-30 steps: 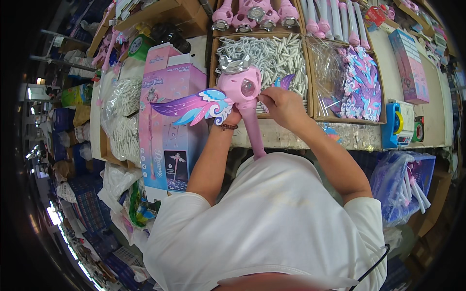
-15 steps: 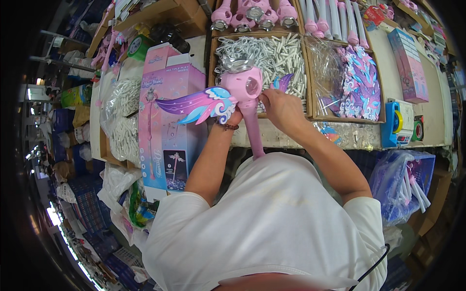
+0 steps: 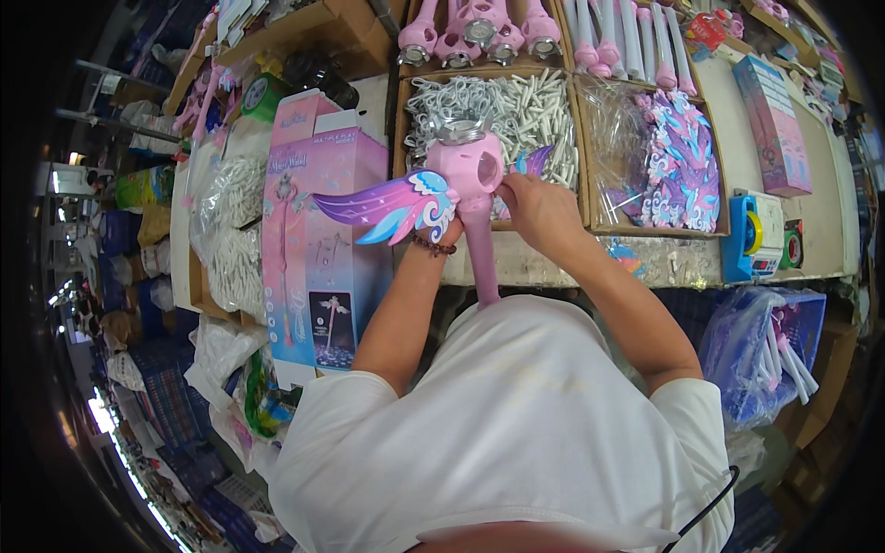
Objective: The person assembles a pink toy wand by attaching decorative wing pieces to the handle. They repeatedly test the wand's light and sound functions, then insert small white sticks into the wand's head. The person continues attaching and adjusting the wing pieces throughout the clip.
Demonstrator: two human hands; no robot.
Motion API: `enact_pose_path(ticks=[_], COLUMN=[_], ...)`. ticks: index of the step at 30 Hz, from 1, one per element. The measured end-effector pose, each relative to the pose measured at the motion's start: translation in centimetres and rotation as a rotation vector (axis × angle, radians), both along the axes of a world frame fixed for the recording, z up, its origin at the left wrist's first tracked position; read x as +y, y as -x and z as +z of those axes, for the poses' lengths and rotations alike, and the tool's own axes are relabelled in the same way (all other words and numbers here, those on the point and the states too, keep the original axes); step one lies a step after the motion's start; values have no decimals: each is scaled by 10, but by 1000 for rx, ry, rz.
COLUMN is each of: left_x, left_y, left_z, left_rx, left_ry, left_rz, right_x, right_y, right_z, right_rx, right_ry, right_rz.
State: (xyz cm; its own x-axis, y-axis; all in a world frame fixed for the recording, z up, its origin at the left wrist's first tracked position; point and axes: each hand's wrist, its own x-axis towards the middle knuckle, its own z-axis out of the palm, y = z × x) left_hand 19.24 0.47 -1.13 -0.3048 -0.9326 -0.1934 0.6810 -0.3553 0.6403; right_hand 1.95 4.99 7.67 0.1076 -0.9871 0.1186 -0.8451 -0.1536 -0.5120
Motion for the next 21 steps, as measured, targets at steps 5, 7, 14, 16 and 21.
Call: enact_pose_path(ticks=[5, 7, 14, 16, 21], left_x=[-3, -6, -8, -7, -18], left_y=[3, 3, -2, 5, 1], left_z=[15, 14, 7, 13, 0], left_rx=[57, 0, 185, 85, 126], left_ry=[-148, -136, -117, -71, -84], left_rz=[56, 47, -46, -19, 23], right_x=[-2, -1, -13, -15, -10], right_y=[5, 4, 16, 16, 4], right_z=[-1, -1, 3, -1, 12], right_rx=[-193, -169, -191, -369, -236], right_ry=[46, 61, -162, -258, -156], right_rz=[60, 64, 121, 55, -40])
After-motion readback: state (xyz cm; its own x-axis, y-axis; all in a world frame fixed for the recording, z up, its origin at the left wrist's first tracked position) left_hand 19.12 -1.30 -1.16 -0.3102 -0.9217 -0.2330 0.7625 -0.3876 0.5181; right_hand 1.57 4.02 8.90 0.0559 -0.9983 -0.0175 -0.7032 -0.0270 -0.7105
